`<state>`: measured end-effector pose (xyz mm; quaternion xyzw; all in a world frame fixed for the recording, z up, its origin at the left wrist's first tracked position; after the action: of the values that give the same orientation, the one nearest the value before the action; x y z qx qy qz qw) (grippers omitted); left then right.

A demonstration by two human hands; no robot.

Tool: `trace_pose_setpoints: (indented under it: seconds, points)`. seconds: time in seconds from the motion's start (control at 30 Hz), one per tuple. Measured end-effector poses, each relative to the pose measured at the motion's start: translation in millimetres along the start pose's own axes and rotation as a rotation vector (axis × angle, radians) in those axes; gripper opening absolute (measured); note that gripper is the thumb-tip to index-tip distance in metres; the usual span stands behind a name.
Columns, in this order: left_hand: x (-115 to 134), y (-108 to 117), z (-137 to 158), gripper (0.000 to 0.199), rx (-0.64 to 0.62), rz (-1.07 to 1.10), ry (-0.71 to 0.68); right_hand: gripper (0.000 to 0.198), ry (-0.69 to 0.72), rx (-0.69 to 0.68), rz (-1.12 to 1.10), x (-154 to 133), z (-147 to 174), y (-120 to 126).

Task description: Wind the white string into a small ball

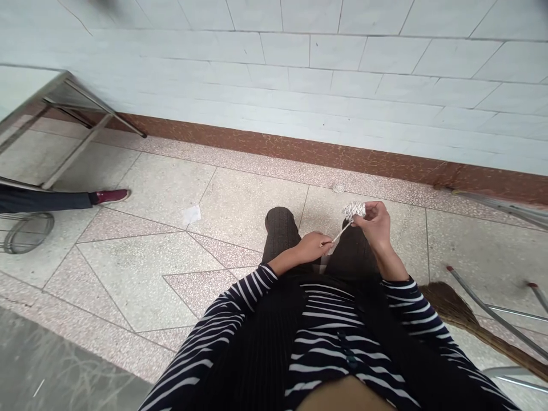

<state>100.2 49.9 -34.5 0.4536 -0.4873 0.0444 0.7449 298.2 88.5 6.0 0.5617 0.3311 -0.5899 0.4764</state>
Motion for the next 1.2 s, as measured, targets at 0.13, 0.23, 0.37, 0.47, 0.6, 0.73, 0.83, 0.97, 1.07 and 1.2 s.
trace_pose_setpoints:
  seconds: [0.13,0.23,0.37,0.47,0.6,0.73,0.83,0.97,1.07,1.2]
  points:
    - [3.9,17.4,6.4,0.03,-0.025,-0.153,-0.115,0.034,0.11,-0.064,0.431,19.3,-0.4,-5.4]
    - [3.1,40.0,3.8,0.03,0.038,-0.269,-0.155,0.032,-0.046,-0.389,0.403,36.8,21.3,-23.2]
    - [1.8,56.6,-0.5,0.032,0.051,-0.32,-0.214,0.037,-0.326,-0.795,-0.008,33.2,59.1,-38.0]
    - [-1.8,59.3,-3.2,0.033,0.091,-0.253,-0.193,0.036,-0.353,-0.779,-0.198,10.6,69.9,-31.6]
    - [-9.8,48.3,-7.6,0.03,0.133,-0.101,-0.081,0.038,-0.314,-0.623,-0.34,-13.8,63.9,-21.8]
    - [-10.4,21.2,-5.9,0.034,0.045,-0.085,-0.036,0.046,-0.213,-0.286,-0.321,-9.9,35.1,-15.1]
    - [-6.2,10.0,1.4,0.033,0.023,-0.184,-0.07,0.047,-0.104,-0.109,-0.149,8.5,16.5,-15.7]
    - [-3.4,16.2,11.3,0.028,0.049,-0.329,-0.122,0.038,-0.046,-0.131,0.259,37.7,18.7,-26.6]
    - [-5.3,24.7,16.4,0.03,0.043,-0.376,-0.171,0.034,-0.153,-0.421,0.339,54.8,35.5,-38.4]
    - [-8.6,30.5,19.7,0.033,0.1,-0.354,-0.232,0.037,-0.406,-0.775,0.128,57.4,52.9,-39.9]
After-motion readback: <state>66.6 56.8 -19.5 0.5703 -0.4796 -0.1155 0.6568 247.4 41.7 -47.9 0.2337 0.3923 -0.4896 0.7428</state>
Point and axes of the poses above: each hand's wrist, its own z-axis away from the middle knuckle, its own y-axis out of the back of the hand, x = y × z, the point moved 4 cm from there along -z, towards the middle knuckle, and after that the axes turned 4 degrees about -y, right-handed, at the moved point
